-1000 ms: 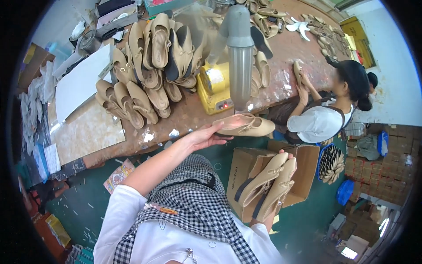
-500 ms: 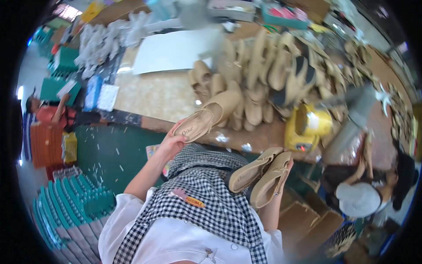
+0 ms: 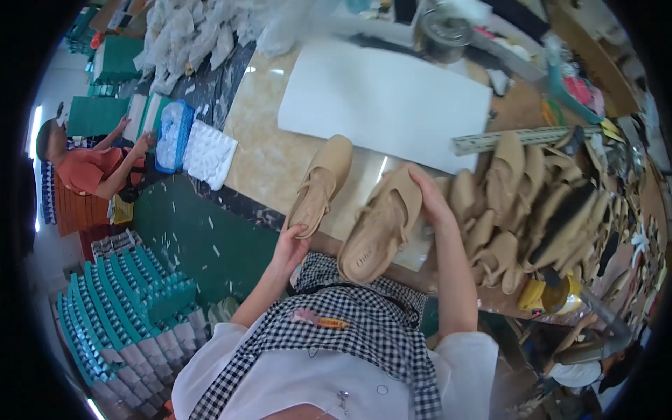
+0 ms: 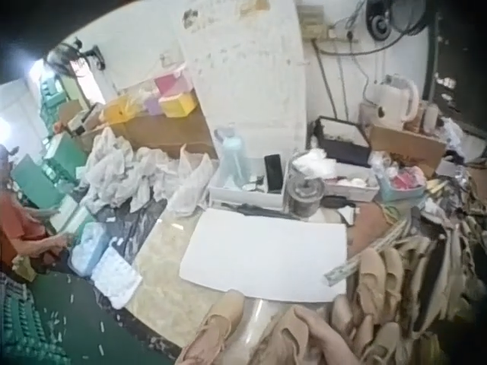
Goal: Inspecting and finishing shoes using a heat gun and cleaning cloth at a manufacturing station.
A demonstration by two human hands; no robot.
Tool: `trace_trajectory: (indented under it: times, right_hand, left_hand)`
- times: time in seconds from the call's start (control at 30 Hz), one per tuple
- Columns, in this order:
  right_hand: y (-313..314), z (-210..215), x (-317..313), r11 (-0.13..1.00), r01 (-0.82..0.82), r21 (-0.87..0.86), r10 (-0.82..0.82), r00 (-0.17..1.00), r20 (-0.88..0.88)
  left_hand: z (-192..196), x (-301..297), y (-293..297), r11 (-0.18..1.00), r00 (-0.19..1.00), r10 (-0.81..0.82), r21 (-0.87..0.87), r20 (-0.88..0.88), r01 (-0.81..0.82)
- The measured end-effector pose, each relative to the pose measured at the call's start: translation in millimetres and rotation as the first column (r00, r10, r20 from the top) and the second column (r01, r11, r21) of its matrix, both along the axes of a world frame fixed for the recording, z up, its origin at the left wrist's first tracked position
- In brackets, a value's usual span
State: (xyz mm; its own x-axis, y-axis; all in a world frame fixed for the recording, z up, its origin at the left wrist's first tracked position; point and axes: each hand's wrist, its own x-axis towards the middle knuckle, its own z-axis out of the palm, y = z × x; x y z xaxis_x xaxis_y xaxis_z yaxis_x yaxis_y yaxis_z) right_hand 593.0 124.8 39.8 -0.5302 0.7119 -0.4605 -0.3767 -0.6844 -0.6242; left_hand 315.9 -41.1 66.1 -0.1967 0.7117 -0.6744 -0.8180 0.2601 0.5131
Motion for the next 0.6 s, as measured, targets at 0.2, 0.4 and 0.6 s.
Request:
trace_trajectory:
  times: [0.2,0.4,0.6]
  right_hand:
    - [33,-14,-74,0.891,-0.157,0.426,-0.043,0.905,0.423]
    - [1,-27,-5,0.953,-0.122,0.279,-0.05,0.841,0.538]
    - [-32,-47,-72,0.721,-0.344,0.602,-0.436,0.449,0.78]
  left_hand:
    - [-67,-63,-16,0.967,0.905,-0.238,-0.178,-0.353,0.185]
    - [-80,-99,7,0.786,0.665,-0.618,-0.358,-0.42,0.504]
    - [-96,-104,6,0.801,0.718,-0.597,-0.23,-0.357,0.552]
